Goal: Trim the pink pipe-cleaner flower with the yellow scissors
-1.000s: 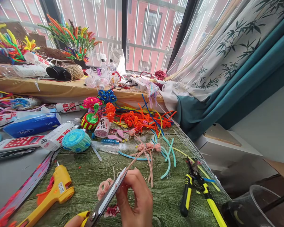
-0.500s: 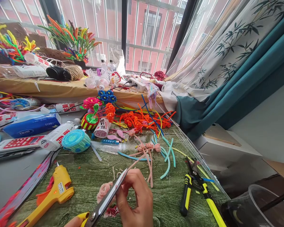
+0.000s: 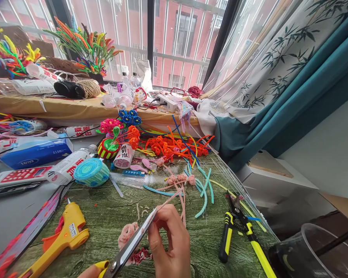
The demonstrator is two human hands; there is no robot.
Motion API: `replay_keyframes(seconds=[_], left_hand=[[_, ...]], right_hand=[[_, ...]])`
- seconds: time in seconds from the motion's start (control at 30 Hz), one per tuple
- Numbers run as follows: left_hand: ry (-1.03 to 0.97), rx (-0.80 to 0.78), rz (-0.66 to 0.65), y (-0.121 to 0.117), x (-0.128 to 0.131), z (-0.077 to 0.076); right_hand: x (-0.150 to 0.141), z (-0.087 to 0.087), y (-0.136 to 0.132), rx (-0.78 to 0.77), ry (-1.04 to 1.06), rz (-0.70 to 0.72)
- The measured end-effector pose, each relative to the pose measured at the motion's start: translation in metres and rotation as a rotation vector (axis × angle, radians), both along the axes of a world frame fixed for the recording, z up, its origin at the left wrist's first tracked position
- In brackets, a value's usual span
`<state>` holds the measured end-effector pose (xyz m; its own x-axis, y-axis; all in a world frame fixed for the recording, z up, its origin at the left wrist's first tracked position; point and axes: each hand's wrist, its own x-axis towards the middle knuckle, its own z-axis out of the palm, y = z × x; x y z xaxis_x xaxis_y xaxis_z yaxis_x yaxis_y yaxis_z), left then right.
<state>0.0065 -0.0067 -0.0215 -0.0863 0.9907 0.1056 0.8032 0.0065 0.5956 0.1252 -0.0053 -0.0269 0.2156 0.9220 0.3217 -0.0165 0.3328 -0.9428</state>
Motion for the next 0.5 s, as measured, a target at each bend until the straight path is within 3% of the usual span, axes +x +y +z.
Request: replay_keyframes(seconds=[0.1, 0.23, 0.37, 0.5], left_hand=[[0.005, 0.010, 0.030, 0.008, 0.001, -0.011], [0.011, 0.023, 0.049, 0.010, 0.000, -0.014], [0.005, 0.034, 0.034, 0.009, 0.004, -0.005], [-0.002, 0.025, -0.003, -0.005, -0.004, 0.014]], right_hand=[[0.002, 0.002, -0.001, 0.009, -0.039, 0.005], [0.006, 0.006, -0.002, 0.025, -0.057, 0.034], [0.007, 0.010, -0.004, 0.044, -0.081, 0.010], [0.003, 0.013, -0.007, 0.037, -0.149, -0.071]])
